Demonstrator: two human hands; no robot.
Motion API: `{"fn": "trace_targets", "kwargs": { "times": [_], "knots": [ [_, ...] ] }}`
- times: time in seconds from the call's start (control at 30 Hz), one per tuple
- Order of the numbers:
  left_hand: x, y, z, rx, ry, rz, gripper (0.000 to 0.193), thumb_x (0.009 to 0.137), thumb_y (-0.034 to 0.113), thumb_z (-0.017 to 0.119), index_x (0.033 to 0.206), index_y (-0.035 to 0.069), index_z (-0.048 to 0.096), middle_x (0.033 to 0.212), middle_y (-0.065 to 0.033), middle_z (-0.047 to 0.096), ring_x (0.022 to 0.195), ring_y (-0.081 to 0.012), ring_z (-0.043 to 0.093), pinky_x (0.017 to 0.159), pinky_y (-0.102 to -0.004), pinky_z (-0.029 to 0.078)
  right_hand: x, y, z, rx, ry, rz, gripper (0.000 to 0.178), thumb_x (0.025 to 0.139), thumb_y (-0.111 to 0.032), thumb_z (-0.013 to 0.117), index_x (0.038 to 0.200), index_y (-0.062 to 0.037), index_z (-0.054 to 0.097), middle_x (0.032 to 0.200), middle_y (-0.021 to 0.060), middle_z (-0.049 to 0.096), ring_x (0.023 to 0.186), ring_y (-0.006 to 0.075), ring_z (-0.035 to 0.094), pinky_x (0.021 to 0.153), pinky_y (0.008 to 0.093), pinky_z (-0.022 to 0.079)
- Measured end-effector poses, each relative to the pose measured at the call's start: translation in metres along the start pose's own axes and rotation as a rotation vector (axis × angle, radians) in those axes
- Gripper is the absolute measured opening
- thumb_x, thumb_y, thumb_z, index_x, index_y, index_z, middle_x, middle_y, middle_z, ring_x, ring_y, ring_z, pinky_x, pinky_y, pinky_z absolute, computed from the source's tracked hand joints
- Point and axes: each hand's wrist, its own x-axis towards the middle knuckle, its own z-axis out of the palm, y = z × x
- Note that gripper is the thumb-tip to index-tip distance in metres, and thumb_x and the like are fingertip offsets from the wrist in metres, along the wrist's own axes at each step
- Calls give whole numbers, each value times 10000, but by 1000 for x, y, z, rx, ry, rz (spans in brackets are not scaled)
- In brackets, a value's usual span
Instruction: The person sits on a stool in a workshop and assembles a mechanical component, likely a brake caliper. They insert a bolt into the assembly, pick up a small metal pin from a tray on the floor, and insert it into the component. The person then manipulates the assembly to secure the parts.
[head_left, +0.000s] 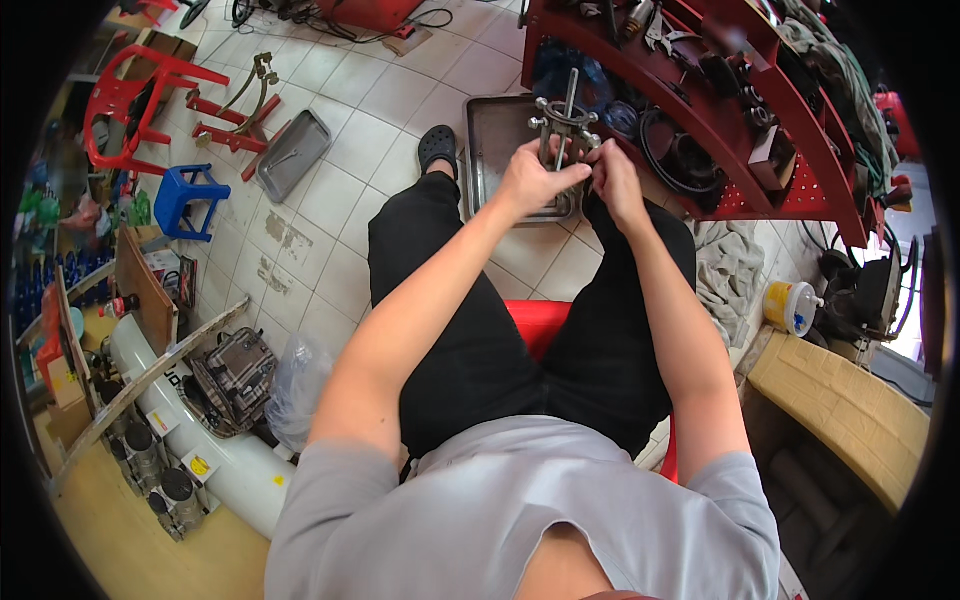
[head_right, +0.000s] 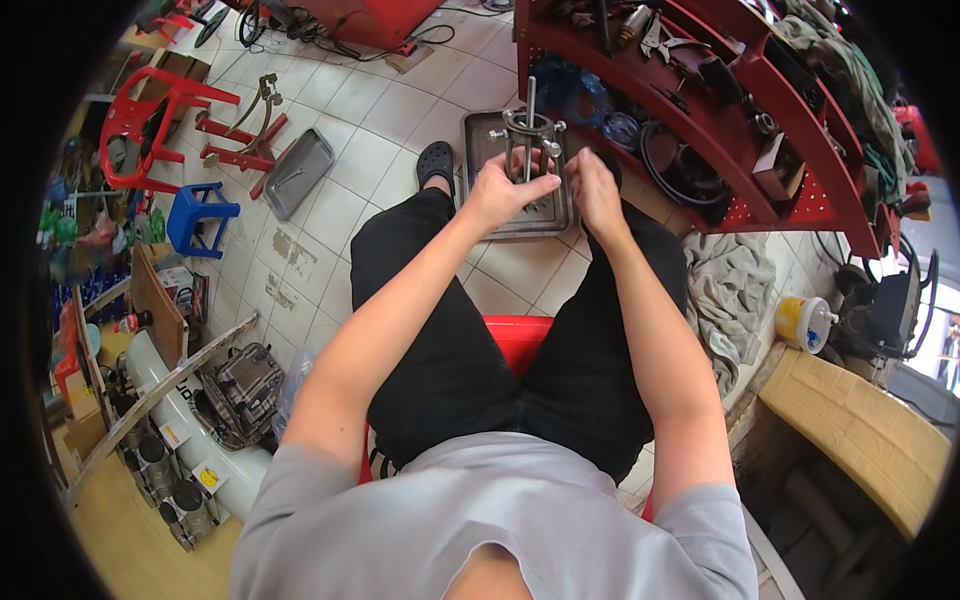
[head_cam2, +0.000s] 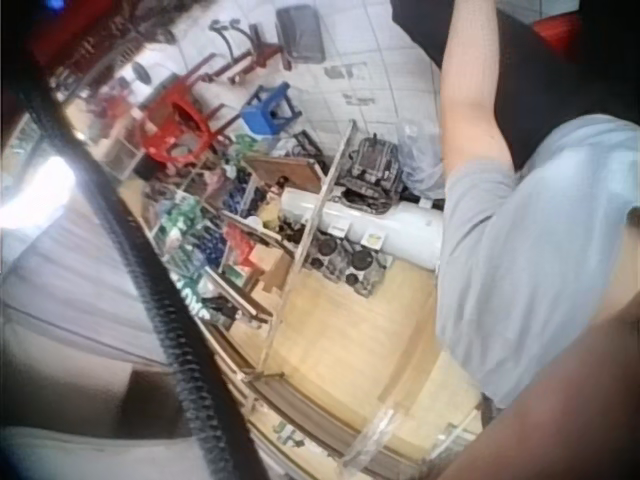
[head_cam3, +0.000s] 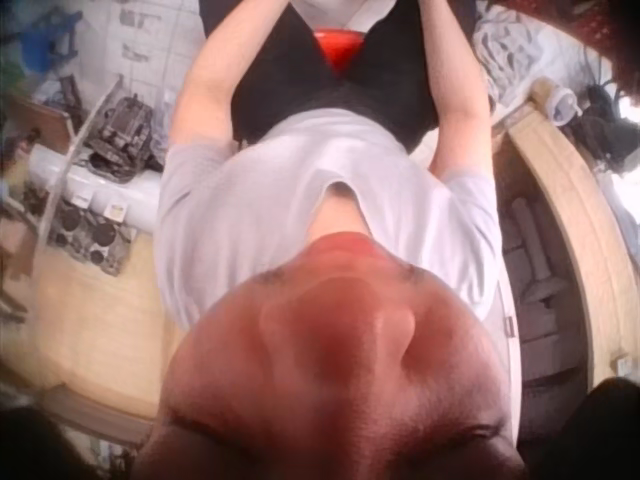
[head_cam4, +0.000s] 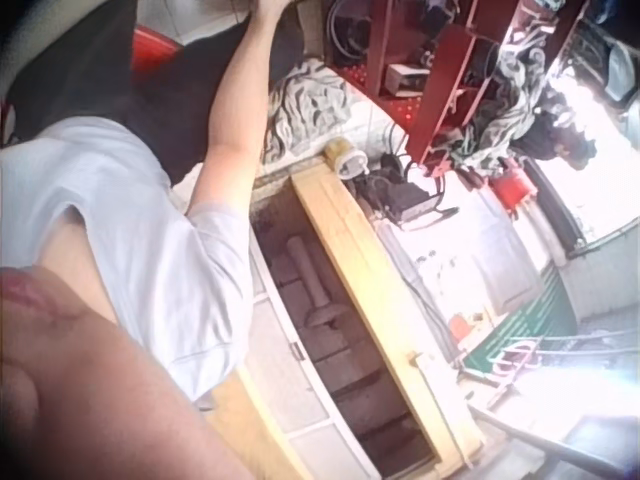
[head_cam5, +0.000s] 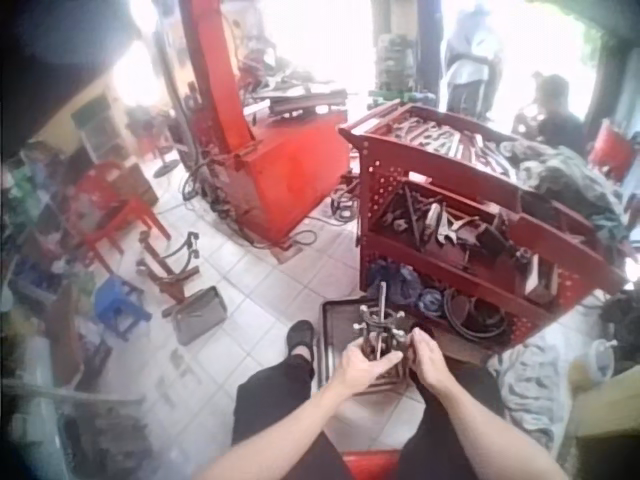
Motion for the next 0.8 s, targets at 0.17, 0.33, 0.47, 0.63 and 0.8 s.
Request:
{"fn": "trace_targets", "kwargs": {
  "times": [0.17,0.33,0.47,0.63,0.8],
  "knots": [
    [6,-49,-5,81,-16,-204,375,697,189,812,1016,57,664,985,-49,695,874,-125,636,796,-295,500,-3,13,23,-96,-74,-181,405,908,-242,534,1225,8,542,966,80,585,901,177,566,818,303,458],
    [22,-73,0,262,17,66,577,667,199,806,1175,51,576,1066,-117,680,949,-246,659,840,-352,513,3,-13,44,-473,62,-308,532,727,-329,781,1117,-12,607,1011,143,617,936,241,593,843,350,466],
    [20,-51,-1,307,4,-45,692,627,262,830,1210,22,547,1141,-180,641,1094,-299,614,936,-371,472,30,-14,51,-480,141,-113,405,711,-306,804,933,-1,656,921,143,684,826,214,645,749,341,503],
    [1,-54,-18,602,-108,-150,873,581,340,832,1279,-50,482,1233,-244,588,1174,-339,564,987,-375,448,44,1,38,-241,6,-48,347,764,-249,773,979,-6,652,877,59,677,762,113,598,687,290,492],
    [23,-138,-43,973,-341,-658,434,724,219,698,1125,57,664,1166,-206,639,1082,-334,616,914,-378,488,53,3,31,-402,-59,47,413,719,-242,772,1020,-4,619,865,58,677,761,119,597,694,279,485]
  ]
}}
